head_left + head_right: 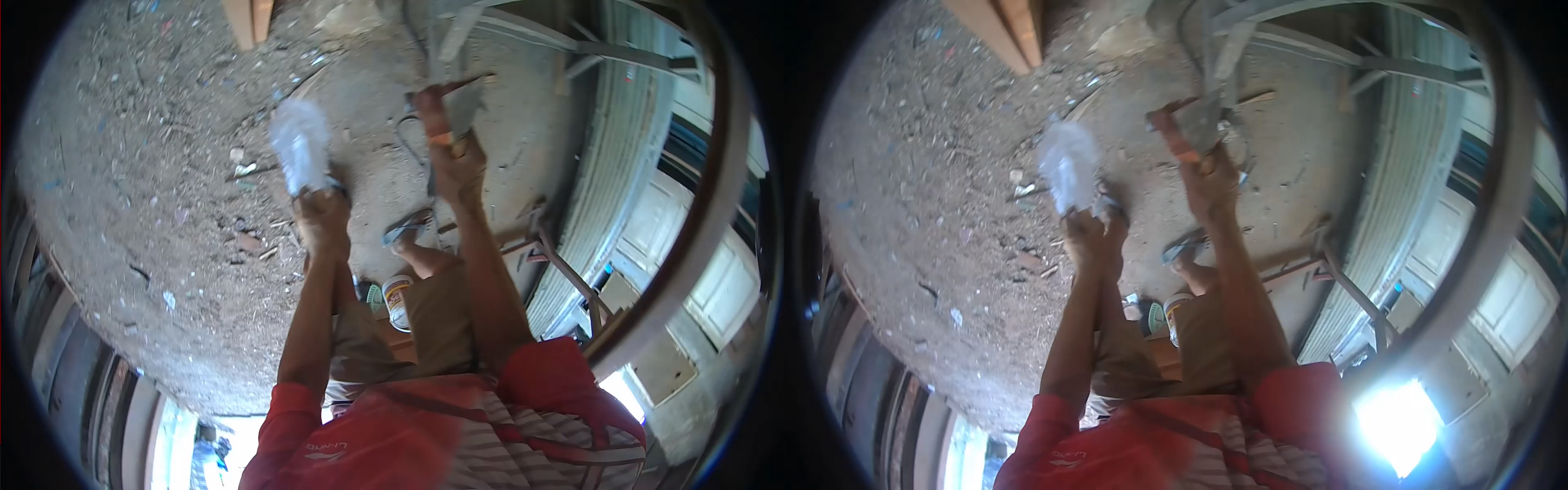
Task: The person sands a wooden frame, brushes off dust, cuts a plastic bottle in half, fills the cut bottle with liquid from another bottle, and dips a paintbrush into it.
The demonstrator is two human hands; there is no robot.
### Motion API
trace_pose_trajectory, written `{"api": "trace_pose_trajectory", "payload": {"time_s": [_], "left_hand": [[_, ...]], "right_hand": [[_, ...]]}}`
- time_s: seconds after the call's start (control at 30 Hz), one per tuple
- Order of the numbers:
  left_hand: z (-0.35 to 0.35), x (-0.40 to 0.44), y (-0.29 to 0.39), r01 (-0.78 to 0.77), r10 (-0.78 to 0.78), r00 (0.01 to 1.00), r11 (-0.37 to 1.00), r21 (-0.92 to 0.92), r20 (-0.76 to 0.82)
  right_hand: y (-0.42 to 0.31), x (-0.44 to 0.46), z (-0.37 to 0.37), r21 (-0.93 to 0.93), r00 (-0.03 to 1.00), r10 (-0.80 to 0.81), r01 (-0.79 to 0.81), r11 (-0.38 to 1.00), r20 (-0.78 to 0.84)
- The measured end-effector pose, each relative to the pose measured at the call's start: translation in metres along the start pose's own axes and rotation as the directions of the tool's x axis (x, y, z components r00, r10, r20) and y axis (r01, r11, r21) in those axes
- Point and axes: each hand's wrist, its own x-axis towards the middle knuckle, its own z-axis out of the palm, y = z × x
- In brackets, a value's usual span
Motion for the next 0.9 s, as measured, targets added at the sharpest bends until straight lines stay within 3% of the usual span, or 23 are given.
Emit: {"api": "trace_pose_trajectory", "payload": {"time_s": [0.07,0.1,0.17,0.27,0.37,0.4,0.47,0.5,0.53,0.57,0.63,0.7,0.73,0.8,0.83,0.9], "left_hand": [[-0.047,-0.021,0.048,0.032,-0.023,0.964,0.999,0.026,-0.267],[-0.051,-0.068,0.111,0.190,-0.215,0.965,0.968,-0.166,-0.152],[-0.081,-0.085,0.112,0.130,-0.179,0.961,0.965,-0.228,-0.211],[-0.109,-0.124,0.120,-0.060,0.038,0.961,0.996,-0.073,-0.275],[-0.145,-0.160,0.140,-0.339,0.339,0.940,0.941,-0.021,0.025],[-0.156,-0.174,0.158,-0.306,0.306,0.942,0.952,-0.019,0.139],[-0.161,-0.198,0.174,-0.077,0.151,0.930,0.972,-0.223,0.336],[-0.160,-0.208,0.179,-0.313,0.368,0.867,0.927,-0.207,0.336],[-0.160,-0.225,0.196,-0.283,0.342,0.835,0.939,-0.196,0.432],[-0.160,-0.243,0.215,-0.255,0.311,0.794,0.950,-0.179,0.523],[-0.162,-0.274,0.236,-0.611,0.517,0.655,0.792,-0.017,0.551],[-0.161,-0.283,0.230,-0.423,0.338,0.623,0.904,-0.060,0.705],[-0.158,-0.294,0.239,-0.455,0.308,0.546,0.890,-0.033,0.779],[-0.166,-0.326,0.247,-0.422,0.132,0.494,0.901,0.104,0.859],[-0.168,-0.345,0.254,-0.357,0.002,0.524,0.908,0.218,0.852],[-0.148,-0.372,0.262,-0.427,0.061,0.513,0.884,0.193,0.856]], "right_hand": [[0.026,-0.019,0.005,-0.181,0.988,0.143,-0.152,0.972,-0.062],[-0.040,-0.033,-0.051,-0.227,0.988,0.120,-0.140,0.964,-0.098],[-0.060,-0.057,-0.050,-0.167,0.989,0.115,-0.129,0.978,-0.091],[-0.106,-0.093,-0.061,-0.193,0.975,0.208,-0.221,0.956,-0.083],[-0.134,-0.130,-0.074,-0.193,0.961,0.265,-0.277,0.941,-0.084],[-0.146,-0.145,-0.081,-0.203,0.952,0.287,-0.303,0.931,-0.105],[-0.157,-0.181,-0.094,0.040,0.857,0.506,-0.511,0.858,0.093],[-0.145,-0.200,-0.098,-0.410,0.973,-0.228,0.224,0.884,0.039],[-0.184,-0.215,-0.115,-0.304,0.990,-0.136,0.139,0.943,0.032],[-0.182,-0.231,-0.120,-0.263,0.966,-0.256,0.241,0.934,-0.026],[-0.208,-0.271,-0.148,-0.200,0.962,-0.267,0.253,0.947,-0.048],[-0.218,-0.313,-0.170,-0.232,0.954,-0.292,0.270,0.934,-0.066],[-0.222,-0.336,-0.187,-0.232,0.951,-0.300,0.277,0.932,-0.069],[-0.233,-0.386,-0.221,-0.242,0.912,-0.339,0.283,0.928,-0.232],[-0.231,-0.415,-0.234,-0.239,0.887,-0.347,0.281,0.929,-0.306],[-0.204,-0.479,-0.267,-0.189,0.784,-0.207,0.117,0.975,-0.585]]}}
